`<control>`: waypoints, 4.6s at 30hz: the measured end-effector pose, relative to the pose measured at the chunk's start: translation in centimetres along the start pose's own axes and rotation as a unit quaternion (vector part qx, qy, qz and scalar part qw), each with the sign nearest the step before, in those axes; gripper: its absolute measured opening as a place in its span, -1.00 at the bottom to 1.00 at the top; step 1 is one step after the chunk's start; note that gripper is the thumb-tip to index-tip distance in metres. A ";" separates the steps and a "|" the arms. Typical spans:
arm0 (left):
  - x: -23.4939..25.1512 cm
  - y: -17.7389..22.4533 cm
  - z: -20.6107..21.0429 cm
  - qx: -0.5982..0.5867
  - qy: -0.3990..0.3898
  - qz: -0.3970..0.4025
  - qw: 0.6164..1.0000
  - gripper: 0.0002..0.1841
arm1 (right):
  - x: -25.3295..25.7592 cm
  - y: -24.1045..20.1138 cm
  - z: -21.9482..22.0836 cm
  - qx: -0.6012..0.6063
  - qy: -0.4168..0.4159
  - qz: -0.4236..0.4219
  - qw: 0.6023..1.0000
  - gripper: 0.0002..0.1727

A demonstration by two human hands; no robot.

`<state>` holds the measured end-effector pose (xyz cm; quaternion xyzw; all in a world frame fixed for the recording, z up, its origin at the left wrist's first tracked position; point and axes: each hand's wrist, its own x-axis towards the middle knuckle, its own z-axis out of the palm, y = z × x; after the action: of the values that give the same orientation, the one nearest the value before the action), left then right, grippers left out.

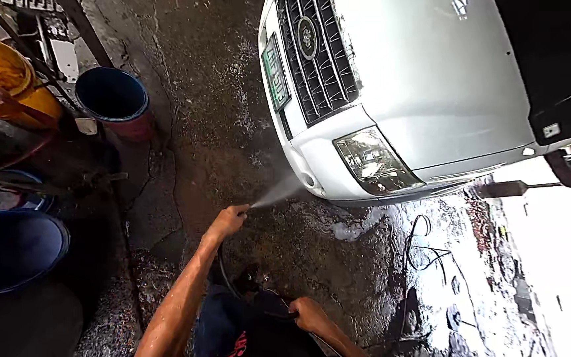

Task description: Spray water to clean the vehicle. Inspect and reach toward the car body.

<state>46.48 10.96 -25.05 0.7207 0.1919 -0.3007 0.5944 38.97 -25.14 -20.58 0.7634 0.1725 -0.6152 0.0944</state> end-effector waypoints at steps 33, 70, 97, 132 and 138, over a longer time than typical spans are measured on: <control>-2.8 16.6 -17.4 -0.023 0.064 0.060 0.996 -0.51 | 3.2 -10.0 -14.1 0.102 0.060 -0.211 0.970 -0.65; 22.8 31.6 -61.7 0.189 0.062 0.159 0.967 -0.54 | 12.4 -40.2 -55.4 0.222 0.093 -0.085 0.967 -0.68; 34.2 23.7 -67.9 0.086 0.076 0.140 0.983 -0.55 | 18.6 -44.5 -57.0 0.258 0.117 -0.011 0.959 -0.66; 40.2 9.2 -46.8 -0.002 -0.256 0.057 0.965 -0.56 | 22.4 -40.7 -42.9 0.274 -0.088 0.066 0.955 -0.67; 41.5 6.9 -41.1 -0.033 -0.271 0.049 0.961 -0.55 | 21.6 -40.3 -40.2 0.308 -0.092 0.093 0.942 -0.64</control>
<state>90.22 46.08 -42.73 0.6007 -0.0017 -0.4486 0.6617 64.10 29.51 -29.75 0.7077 -0.1064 -0.6946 -0.0727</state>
